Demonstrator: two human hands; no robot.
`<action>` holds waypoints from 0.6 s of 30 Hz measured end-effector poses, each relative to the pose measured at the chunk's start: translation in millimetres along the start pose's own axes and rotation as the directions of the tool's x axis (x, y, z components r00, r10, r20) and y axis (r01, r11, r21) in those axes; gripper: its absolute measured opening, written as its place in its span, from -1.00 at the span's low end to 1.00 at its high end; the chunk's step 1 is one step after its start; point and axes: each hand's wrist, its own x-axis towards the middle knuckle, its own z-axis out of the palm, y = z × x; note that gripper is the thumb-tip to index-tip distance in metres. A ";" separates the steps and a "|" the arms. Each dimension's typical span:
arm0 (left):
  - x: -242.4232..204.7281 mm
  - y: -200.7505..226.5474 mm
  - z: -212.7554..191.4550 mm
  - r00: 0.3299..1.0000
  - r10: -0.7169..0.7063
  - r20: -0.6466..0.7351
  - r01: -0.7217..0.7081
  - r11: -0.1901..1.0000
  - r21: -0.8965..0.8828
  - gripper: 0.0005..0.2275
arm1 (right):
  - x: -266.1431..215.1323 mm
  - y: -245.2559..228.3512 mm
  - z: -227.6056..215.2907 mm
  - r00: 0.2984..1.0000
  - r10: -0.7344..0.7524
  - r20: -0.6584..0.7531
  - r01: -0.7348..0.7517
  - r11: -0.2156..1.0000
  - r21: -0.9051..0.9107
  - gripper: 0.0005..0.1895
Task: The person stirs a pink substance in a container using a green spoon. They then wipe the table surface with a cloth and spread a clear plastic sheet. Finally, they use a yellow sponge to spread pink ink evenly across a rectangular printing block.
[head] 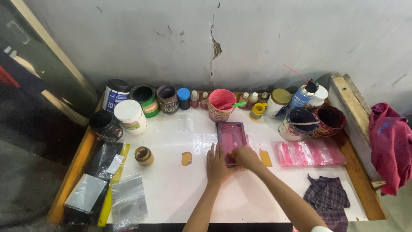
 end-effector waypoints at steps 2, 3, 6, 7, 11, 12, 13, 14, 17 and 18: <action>1.2 10.1 -14.8 0.998 -0.029 0.048 0.029 1.000 -0.004 0.19 | 32.5 12.3 -0.7 0.992 0.112 -0.051 -0.110 0.993 0.033 -0.67; 1.6 14.9 -22.1 0.993 -0.060 0.100 0.061 0.998 -0.006 0.17 | 49.2 18.3 -0.7 0.970 0.223 -0.094 -0.217 0.973 0.073 -0.51; 3.5 20.6 -33.2 0.985 -0.078 0.151 0.083 0.996 -0.023 0.15 | 92.2 39.6 22.1 0.912 0.341 -0.228 -0.344 0.939 0.029 -0.45; 1.8 20.4 -33.0 0.985 -0.081 0.152 0.085 0.996 -0.021 0.15 | 95.4 35.1 35.1 0.913 0.340 -0.225 -0.342 0.939 0.029 -0.45; 4.8 17.1 -29.2 0.982 -0.079 0.172 0.085 0.996 -0.024 0.18 | 91.1 4.0 41.1 0.930 0.325 -0.170 -0.332 0.943 -0.018 -0.66; 4.2 16.4 -26.6 0.986 -0.073 0.153 0.079 0.996 -0.034 0.17 | 82.3 -6.3 34.0 0.918 0.368 -0.146 -0.357 0.929 0.093 -0.59; 2.2 17.5 -26.1 0.985 -0.072 0.154 0.078 0.996 -0.035 0.17 | 82.3 -2.6 24.9 0.918 0.369 -0.146 -0.359 0.929 0.092 -0.59; 2.3 17.2 -26.6 0.988 -0.068 0.135 0.073 0.997 -0.035 0.17 | 84.5 -0.4 14.8 0.921 0.360 -0.149 -0.346 0.932 0.112 -0.57; 3.2 18.7 -30.3 0.994 -0.054 0.092 0.058 0.997 -0.042 0.16 | 96.6 10.3 -2.5 0.911 0.362 -0.199 -0.347 0.932 0.106 -0.54; 1.1 20.0 -31.2 0.996 -0.043 0.074 0.047 0.998 -0.051 0.15 | 99.3 15.2 -3.9 0.894 0.377 -0.242 -0.369 0.926 0.081 -0.54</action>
